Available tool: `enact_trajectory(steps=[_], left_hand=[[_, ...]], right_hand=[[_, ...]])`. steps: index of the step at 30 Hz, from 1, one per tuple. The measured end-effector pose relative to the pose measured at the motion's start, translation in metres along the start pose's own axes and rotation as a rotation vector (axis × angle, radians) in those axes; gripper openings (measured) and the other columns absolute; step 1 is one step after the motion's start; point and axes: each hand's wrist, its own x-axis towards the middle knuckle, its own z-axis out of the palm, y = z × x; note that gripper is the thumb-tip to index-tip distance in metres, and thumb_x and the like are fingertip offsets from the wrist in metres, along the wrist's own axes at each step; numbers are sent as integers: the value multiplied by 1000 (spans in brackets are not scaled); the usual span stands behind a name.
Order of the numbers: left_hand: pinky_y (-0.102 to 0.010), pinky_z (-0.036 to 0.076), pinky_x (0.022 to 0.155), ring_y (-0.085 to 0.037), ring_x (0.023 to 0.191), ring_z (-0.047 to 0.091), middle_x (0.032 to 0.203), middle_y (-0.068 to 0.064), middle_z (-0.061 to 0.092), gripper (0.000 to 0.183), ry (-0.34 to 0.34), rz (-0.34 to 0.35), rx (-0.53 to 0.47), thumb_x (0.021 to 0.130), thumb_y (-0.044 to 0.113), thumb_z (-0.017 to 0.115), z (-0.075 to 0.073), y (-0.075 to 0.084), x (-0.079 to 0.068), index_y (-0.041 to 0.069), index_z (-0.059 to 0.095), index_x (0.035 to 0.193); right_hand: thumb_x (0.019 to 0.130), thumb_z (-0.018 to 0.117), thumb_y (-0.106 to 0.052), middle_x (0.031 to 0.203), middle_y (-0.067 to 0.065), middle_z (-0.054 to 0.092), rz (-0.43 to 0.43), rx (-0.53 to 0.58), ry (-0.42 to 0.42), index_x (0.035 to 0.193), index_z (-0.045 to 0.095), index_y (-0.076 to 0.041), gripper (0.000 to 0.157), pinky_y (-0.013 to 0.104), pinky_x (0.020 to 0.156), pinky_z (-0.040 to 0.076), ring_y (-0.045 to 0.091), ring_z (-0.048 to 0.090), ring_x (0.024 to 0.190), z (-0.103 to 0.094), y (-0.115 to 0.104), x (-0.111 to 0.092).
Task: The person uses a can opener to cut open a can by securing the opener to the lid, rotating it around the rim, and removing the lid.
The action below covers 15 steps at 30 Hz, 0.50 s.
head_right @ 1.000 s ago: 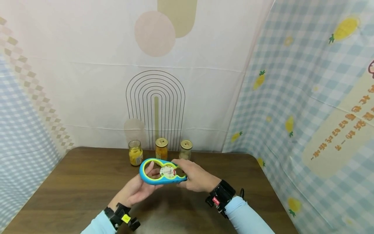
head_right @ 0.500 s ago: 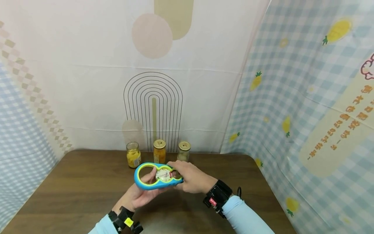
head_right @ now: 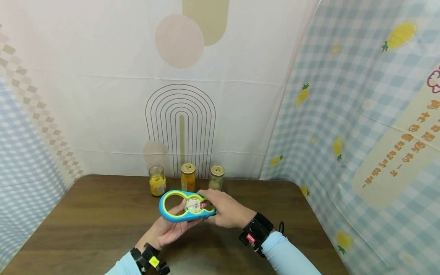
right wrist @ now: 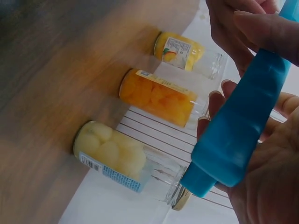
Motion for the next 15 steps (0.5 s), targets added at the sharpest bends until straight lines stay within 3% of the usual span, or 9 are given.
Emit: enact_trajectory(steps=[10,15], left_hand=[[-38,47,123,-21,139,63,154,-11,52,73,-9,-2,47,111,34,57,2,2,-1,7,16,165],[-37,50,120,-20,135,66,154,-11,52,72,10,3,122,111,35,58,6,6,1,6,21,164]], right_hand=[[93,85,-34,139,-11,59,12,7,20,158,44,-31,77,37,105,55,7,58,122,2,-1,-3],[92,86,-34,141,-11,59,4,-15,53,158,45,-31,78,38,105,54,10,59,125,1,-3,-6]])
